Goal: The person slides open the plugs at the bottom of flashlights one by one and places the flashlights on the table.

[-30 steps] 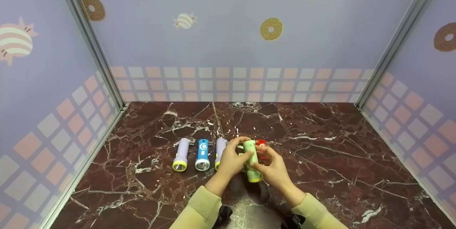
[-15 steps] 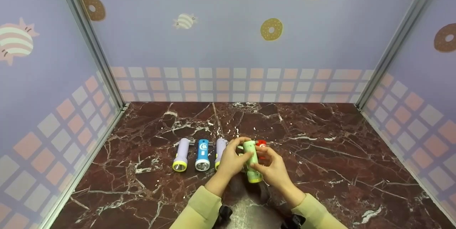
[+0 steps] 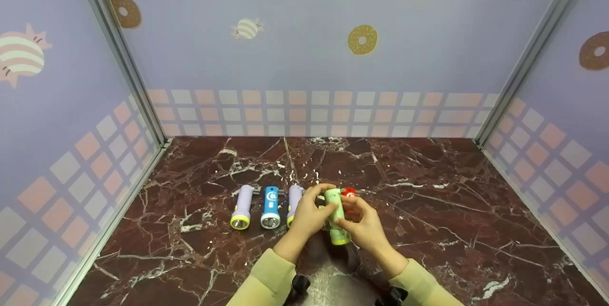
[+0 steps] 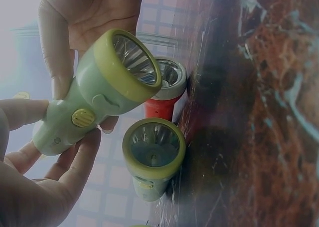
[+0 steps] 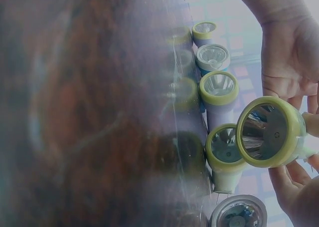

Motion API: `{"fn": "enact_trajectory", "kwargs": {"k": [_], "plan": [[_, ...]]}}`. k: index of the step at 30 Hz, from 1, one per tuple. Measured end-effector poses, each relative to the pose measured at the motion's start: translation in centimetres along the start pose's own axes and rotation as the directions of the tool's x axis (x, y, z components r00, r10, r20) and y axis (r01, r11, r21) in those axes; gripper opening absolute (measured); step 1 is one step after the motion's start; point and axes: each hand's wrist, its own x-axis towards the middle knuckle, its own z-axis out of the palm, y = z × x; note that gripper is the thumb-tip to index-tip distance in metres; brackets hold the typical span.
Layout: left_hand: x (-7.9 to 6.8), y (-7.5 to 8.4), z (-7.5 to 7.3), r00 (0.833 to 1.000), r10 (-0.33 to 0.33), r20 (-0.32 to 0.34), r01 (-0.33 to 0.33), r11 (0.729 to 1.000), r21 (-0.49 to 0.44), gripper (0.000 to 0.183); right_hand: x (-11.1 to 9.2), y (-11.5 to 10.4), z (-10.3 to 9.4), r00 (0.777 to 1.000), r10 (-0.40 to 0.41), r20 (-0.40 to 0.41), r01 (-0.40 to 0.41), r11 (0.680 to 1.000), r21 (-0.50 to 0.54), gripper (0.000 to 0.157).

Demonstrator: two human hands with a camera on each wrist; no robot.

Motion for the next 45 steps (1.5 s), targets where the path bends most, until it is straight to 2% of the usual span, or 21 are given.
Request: {"fn": "enact_trajectory", "kwargs": {"k": [17, 39, 45], "plan": [[-0.07, -0.17, -0.02, 1.0, 0.014, 0.014, -0.013, 0.999, -0.037, 0.042, 0.03, 0.01, 0.04, 1.0, -0.002, 0.01, 0.002, 1.0, 0.002, 0.051], [-0.11, -0.36, 0.18, 1.0, 0.011, 0.009, -0.01, 1.0, -0.023, 0.043, 0.06, 0.01, 0.0, 0.999, -0.033, 0.009, 0.033, 0.999, -0.003, 0.048], [-0.14, -0.32, 0.36, 0.999, 0.035, 0.02, -0.034, 0.999, -0.034, 0.045, 0.12, 0.09, -0.09, 1.0, -0.007, 0.005, 0.007, 1.0, -0.007, 0.051]]}}
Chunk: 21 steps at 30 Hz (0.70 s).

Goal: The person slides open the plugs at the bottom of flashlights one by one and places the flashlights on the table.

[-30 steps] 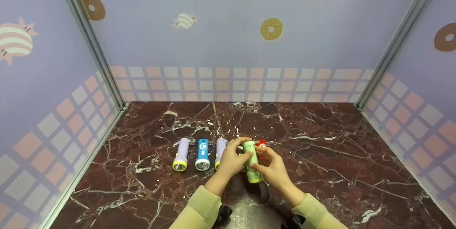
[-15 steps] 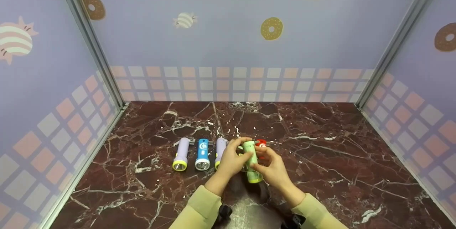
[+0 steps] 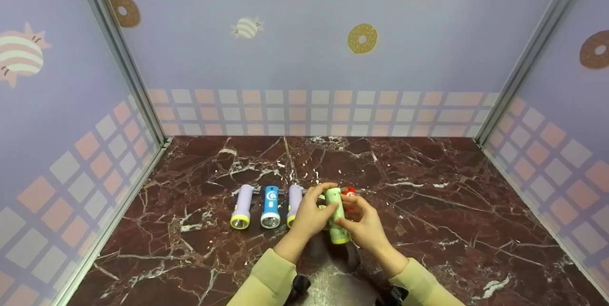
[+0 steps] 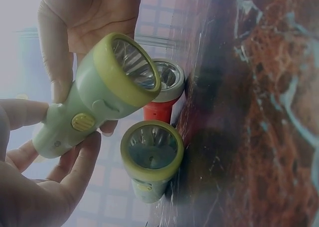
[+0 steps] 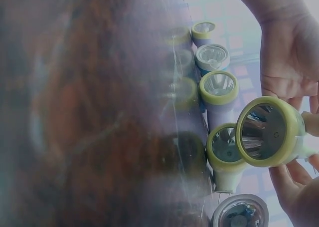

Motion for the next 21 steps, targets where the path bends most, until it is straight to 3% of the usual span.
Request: {"fn": "enact_trajectory", "kwargs": {"k": [5, 13, 21], "plan": [[-0.16, 0.02, 0.36, 1.0, -0.021, -0.006, 0.021, 1.0, -0.021, 0.053, 0.1, -0.04, -0.18, 0.999, 0.039, -0.036, -0.037, 0.999, 0.034, 0.053], [-0.36, 0.04, 0.83, 0.999, -0.046, 0.017, 0.047, 0.998, -0.041, 0.052, 0.46, -0.18, -0.74, 0.986, 0.043, -0.163, -0.032, 0.997, 0.069, 0.053], [-0.41, 0.14, 0.89, 0.997, -0.064, 0.039, 0.066, 0.995, -0.075, 0.049, 0.5, -0.35, -0.77, 0.986, 0.045, -0.158, -0.032, 0.996, 0.086, 0.054]]}}
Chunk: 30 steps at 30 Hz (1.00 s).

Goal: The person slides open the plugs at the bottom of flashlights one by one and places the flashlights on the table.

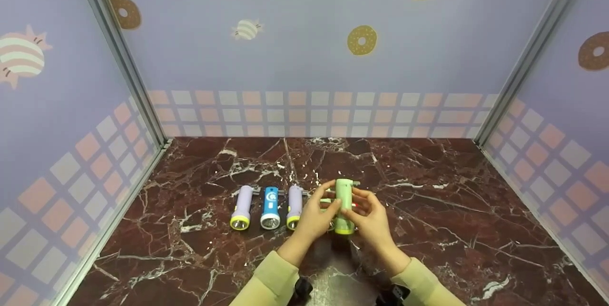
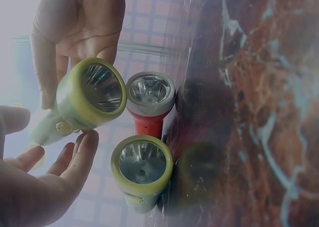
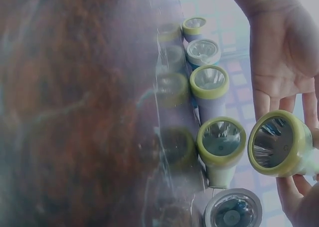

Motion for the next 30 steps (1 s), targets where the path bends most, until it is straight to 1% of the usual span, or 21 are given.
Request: {"fn": "enact_trajectory", "kwargs": {"k": [5, 14, 19, 22, 26, 30], "plan": [[0.0, -0.3, 0.1, 1.0, -0.01, -0.015, 0.009, 1.0, -0.02, 0.053, -0.1, 0.0, 0.2, 1.0, -0.016, 0.005, 0.016, 1.0, -0.012, 0.052], [0.0, -0.2, 0.1, 0.997, -0.048, -0.058, 0.043, 0.996, -0.076, 0.056, -0.1, 0.2, 0.2, 0.999, -0.046, 0.022, 0.047, 0.998, -0.04, 0.052], [0.1, -0.2, 0.0, 0.997, -0.051, -0.064, 0.045, 0.995, -0.093, 0.056, 0.0, 0.3, 0.2, 0.998, -0.047, 0.047, 0.048, 0.999, -0.013, 0.053], [0.2, -0.3, -0.1, 0.997, -0.052, -0.065, 0.045, 0.993, -0.107, 0.056, 0.1, 0.2, 0.2, 0.997, -0.046, 0.059, 0.047, 0.999, -0.016, 0.052], [0.4, -0.4, -0.2, 0.995, -0.069, -0.072, 0.058, 0.988, -0.14, 0.056, 0.0, -0.3, 0.0, 0.997, -0.007, 0.074, 0.007, 1.0, 0.0, 0.048], [0.5, -0.4, -0.3, 0.993, -0.094, -0.077, 0.078, 0.979, -0.189, 0.055, -0.1, -0.8, -0.2, 0.991, 0.076, 0.11, -0.083, 0.995, 0.063, 0.047]]}}
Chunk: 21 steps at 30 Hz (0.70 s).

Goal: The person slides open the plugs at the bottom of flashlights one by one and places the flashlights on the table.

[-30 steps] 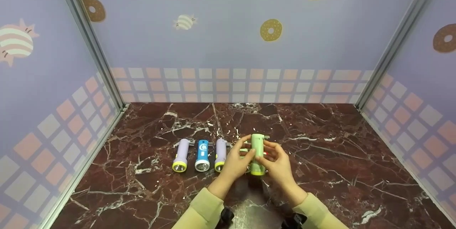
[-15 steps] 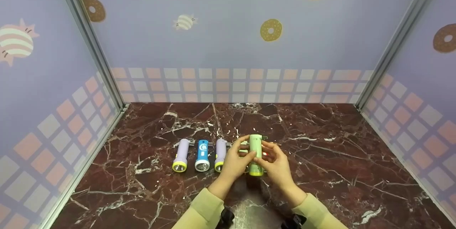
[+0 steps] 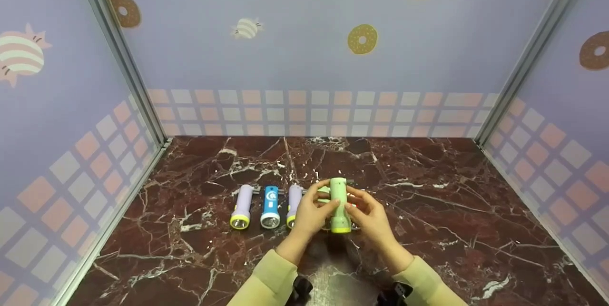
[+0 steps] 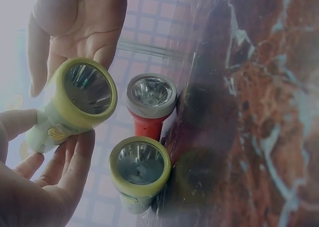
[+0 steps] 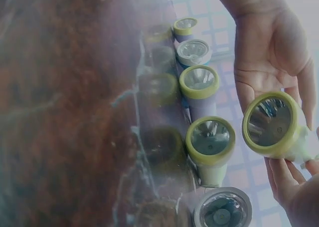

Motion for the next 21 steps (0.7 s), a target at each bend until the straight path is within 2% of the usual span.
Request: {"fn": "enact_trajectory", "kwargs": {"k": [6, 10, 16, 21], "plan": [[0.28, 0.29, -0.38, 0.998, -0.049, -0.042, 0.048, 0.999, -0.02, 0.055, 0.0, -0.27, -0.27, 0.995, 0.069, 0.065, -0.073, 0.996, 0.051, 0.048], [0.38, 0.37, -0.62, 0.996, -0.039, -0.08, 0.038, 0.999, -0.014, 0.054, -0.04, -0.16, -0.2, 0.992, 0.049, 0.117, -0.052, 0.998, 0.024, 0.053], [0.39, 0.52, -0.52, 0.994, -0.045, -0.095, 0.047, 0.999, 0.011, 0.054, -0.18, -0.3, -0.11, 0.991, 0.012, 0.133, 0.003, 0.994, -0.11, 0.059], [0.58, 0.75, -0.25, 0.994, -0.043, -0.099, 0.045, 0.999, 0.023, 0.055, 0.01, -0.71, -0.46, 0.987, 0.01, 0.159, 0.009, 0.993, -0.117, 0.059]]}}
